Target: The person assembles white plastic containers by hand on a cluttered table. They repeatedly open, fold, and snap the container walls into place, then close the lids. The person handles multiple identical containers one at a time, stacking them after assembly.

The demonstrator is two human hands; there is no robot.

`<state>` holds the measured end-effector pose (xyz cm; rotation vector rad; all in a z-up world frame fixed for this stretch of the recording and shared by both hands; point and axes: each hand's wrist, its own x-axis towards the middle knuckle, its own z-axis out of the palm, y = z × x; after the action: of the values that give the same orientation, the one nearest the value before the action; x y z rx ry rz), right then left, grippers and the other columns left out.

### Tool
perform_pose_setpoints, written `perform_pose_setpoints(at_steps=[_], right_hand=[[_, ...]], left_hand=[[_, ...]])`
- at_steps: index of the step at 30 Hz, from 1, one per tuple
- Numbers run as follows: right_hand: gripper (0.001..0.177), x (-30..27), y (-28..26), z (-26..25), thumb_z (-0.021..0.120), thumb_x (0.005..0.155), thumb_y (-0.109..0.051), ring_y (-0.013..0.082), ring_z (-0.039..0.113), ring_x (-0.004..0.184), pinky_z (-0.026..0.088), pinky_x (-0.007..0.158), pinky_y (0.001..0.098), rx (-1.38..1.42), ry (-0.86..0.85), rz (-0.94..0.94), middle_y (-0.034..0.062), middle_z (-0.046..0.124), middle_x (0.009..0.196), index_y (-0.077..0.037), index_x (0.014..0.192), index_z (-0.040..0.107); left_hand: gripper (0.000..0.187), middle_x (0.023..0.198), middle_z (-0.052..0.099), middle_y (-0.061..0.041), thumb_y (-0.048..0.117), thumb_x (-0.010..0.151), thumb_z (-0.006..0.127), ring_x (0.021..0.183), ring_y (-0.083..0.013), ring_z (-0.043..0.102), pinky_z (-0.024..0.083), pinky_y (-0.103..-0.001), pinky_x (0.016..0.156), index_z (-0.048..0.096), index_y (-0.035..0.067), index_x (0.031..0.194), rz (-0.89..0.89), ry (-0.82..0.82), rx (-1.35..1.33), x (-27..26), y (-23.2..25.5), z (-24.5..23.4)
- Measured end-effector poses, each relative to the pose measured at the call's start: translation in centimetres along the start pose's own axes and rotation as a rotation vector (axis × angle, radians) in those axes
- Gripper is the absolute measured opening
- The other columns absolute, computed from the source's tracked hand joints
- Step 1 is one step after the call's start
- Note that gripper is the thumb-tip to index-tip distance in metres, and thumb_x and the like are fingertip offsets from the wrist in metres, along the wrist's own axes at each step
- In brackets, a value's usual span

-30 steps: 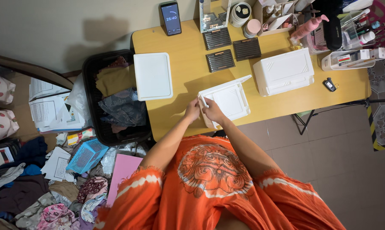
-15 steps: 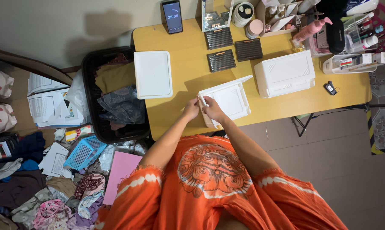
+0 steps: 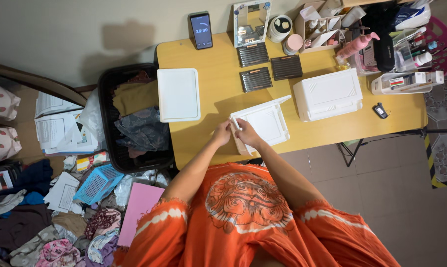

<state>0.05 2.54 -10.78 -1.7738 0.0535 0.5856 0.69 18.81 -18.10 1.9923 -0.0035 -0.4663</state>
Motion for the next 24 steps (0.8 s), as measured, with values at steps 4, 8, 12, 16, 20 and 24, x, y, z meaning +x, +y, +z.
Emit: perform_pose_setpoints(at_steps=[4,8,12,16,20,24], right_hand=[[0.045,-1.1,-1.7,0.3,0.055,0.081,0.001,0.0372,0.069,0.106,0.052,0.094,0.0431,-0.248,0.044,-0.057,0.0234,0.073,0.109,-0.003,0.125,0.065],[0.045,-2.3,-3.1,0.3,0.053,0.082,-0.002,0.0462,0.067,0.102,0.052,0.089,0.0478,-0.341,0.099,-0.122,0.0303,0.070,0.103,-0.001,0.126,0.064],[0.036,-3.8,-4.3,-1.5,0.058,0.085,-0.006,0.0435,0.069,0.098,0.053,0.087,0.0472,-0.387,0.081,-0.045,0.0301,0.071,0.100,0.002,0.119,0.065],[0.030,-5.7,-6.0,-4.3,0.065,0.093,-0.020,0.0347,0.072,0.087,0.054,0.082,0.0447,-0.379,0.086,-0.008,0.0259,0.074,0.095,0.002,0.113,0.069],[0.038,-7.4,-7.8,-7.6,0.071,0.096,-0.031,0.0235,0.069,0.080,0.055,0.075,0.0401,-0.308,0.057,0.047,0.0190,0.076,0.092,0.003,0.112,0.070],[0.037,-8.2,-8.9,-10.8,0.069,0.096,-0.025,0.0151,0.068,0.085,0.057,0.077,0.0325,-0.013,-0.032,0.043,0.0108,0.076,0.100,0.002,0.120,0.070]], left_hand=[[0.041,0.106,0.073,-0.023,-0.002,0.089,0.051,0.098,-0.0350,0.071,0.054,-0.039,0.084,0.061,0.002,0.129,0.079,-0.008,-0.100,-0.5,0.2,0.0],[0.047,0.115,0.071,-0.028,0.003,0.091,0.059,0.106,-0.0402,0.068,0.054,-0.042,0.088,0.059,0.001,0.138,0.132,0.031,0.024,-1.5,1.6,-0.8],[0.053,0.122,0.067,-0.029,0.011,0.094,0.065,0.113,-0.0390,0.069,0.054,-0.041,0.095,0.051,-0.003,0.143,0.114,-0.012,0.020,-2.8,4.4,-2.5],[0.052,0.133,0.063,-0.025,0.018,0.098,0.063,0.103,-0.0417,0.071,0.055,-0.040,0.095,0.050,-0.002,0.144,0.073,-0.116,0.011,-3.1,7.2,-3.5],[0.042,0.134,0.066,-0.027,0.017,0.101,0.066,0.125,-0.0374,0.064,0.050,-0.039,0.105,0.059,-0.005,0.137,0.400,-0.079,0.056,-2.6,9.4,-3.3],[0.043,0.132,0.068,-0.023,0.017,0.099,0.068,0.123,-0.0309,0.067,0.052,-0.036,0.103,0.061,-0.003,0.136,0.348,-0.123,-0.032,-2.7,12.5,-3.2]])
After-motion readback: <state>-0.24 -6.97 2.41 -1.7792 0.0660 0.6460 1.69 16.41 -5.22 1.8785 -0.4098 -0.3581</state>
